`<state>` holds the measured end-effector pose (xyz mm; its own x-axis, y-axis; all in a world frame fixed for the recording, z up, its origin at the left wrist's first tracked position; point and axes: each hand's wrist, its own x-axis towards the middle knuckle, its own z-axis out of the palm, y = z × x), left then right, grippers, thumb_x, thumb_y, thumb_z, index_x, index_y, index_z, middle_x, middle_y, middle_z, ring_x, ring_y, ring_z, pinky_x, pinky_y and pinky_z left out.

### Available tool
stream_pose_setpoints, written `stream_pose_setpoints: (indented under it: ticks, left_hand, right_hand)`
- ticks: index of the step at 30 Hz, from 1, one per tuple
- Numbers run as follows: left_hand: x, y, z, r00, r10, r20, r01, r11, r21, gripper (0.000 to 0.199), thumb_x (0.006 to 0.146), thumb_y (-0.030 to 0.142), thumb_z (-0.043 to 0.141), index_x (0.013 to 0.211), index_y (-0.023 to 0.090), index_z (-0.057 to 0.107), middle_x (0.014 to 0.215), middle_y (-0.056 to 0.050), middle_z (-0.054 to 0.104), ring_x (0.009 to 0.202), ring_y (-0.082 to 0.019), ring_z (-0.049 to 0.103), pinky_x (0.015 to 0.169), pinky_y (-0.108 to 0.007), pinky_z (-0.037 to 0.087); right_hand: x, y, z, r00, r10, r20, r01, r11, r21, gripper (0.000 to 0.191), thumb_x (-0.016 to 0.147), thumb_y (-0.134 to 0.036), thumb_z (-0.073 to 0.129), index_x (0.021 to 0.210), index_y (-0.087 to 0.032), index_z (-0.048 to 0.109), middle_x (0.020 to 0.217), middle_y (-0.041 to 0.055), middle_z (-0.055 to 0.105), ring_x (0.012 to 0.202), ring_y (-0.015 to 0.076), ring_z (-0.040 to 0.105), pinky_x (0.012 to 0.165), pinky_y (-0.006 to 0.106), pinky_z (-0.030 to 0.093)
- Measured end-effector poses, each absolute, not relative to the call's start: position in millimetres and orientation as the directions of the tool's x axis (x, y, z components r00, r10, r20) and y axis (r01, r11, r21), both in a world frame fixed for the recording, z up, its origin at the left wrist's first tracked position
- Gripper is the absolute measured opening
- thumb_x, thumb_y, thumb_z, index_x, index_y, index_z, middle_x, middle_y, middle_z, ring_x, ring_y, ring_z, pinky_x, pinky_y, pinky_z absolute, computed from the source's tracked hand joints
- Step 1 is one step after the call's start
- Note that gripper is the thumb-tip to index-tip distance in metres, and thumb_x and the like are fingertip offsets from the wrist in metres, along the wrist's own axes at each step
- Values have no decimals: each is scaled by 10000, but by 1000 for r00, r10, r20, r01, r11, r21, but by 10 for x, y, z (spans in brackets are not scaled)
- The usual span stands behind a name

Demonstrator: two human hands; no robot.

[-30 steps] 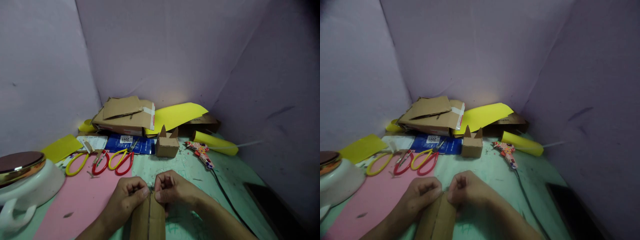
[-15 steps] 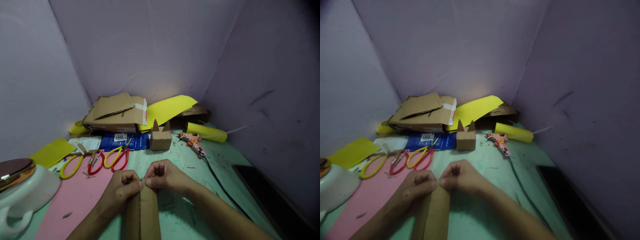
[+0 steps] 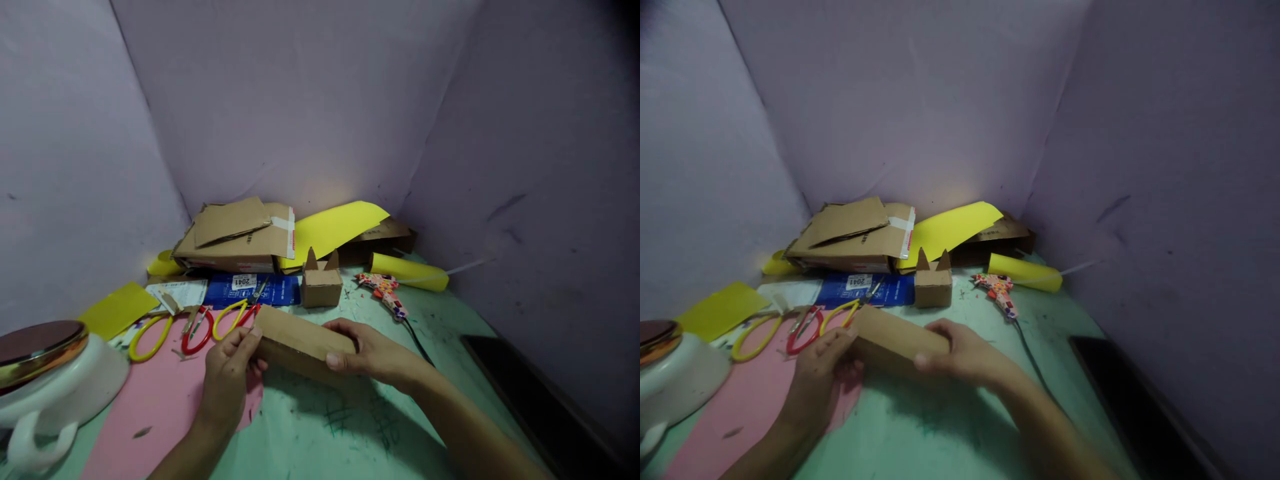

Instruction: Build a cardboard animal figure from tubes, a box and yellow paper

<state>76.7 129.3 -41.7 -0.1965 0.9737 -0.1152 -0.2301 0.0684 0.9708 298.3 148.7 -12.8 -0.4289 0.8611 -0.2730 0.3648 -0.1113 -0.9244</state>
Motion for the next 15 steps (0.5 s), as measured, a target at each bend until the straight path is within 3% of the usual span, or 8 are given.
stream_pose_setpoints:
  ticks: [5, 9, 12, 15]
  left_hand:
    - [875, 1219, -452, -97, 987, -128, -196, 107, 975, 278, 701, 361, 695, 607, 146, 546, 514, 41, 542, 488, -91, 533, 459, -181, 401]
    - [889, 1186, -449, -90, 974, -206, -102, 196, 975, 276, 655, 367, 714, 690, 151, 545, 501, 27, 579, 403, -85, 487, 383, -173, 332]
    - [812, 1215, -438, -264, 961, -87, -34, 81, 996, 409, 576, 361, 759, 887, 172, 573, 674, 12, 625, 540, -123, 562, 450, -194, 407]
    - [674, 1265, -430, -339, 939, 61, 77, -37, 996, 473, 624, 422, 706, 1012, 186, 574, 839, -28, 630, 753, -185, 603, 536, -220, 449]
  right_hand:
    - [3093, 1520, -163, -345, 926, -154, 606, 95, -790, 543, 610, -402, 736, 1081, -164, 607, 949, 70, 662, 843, 241, 594, 708, 323, 444]
    - [3150, 1529, -118, -414, 910, -18, 724, 317, -613, 505, 666, -432, 698, 1102, -186, 631, 926, 74, 689, 803, 234, 603, 679, 314, 421]
    - [3176, 1534, -111, -448, 893, 36, 753, 399, -523, 488, 677, -466, 686, 1087, -204, 645, 897, 79, 700, 774, 240, 607, 644, 311, 400]
    - [3179, 1540, -114, -438, 897, 63, 790, 418, -449, 447, 675, -439, 696, 1053, -204, 661, 862, 92, 704, 757, 255, 608, 616, 320, 376]
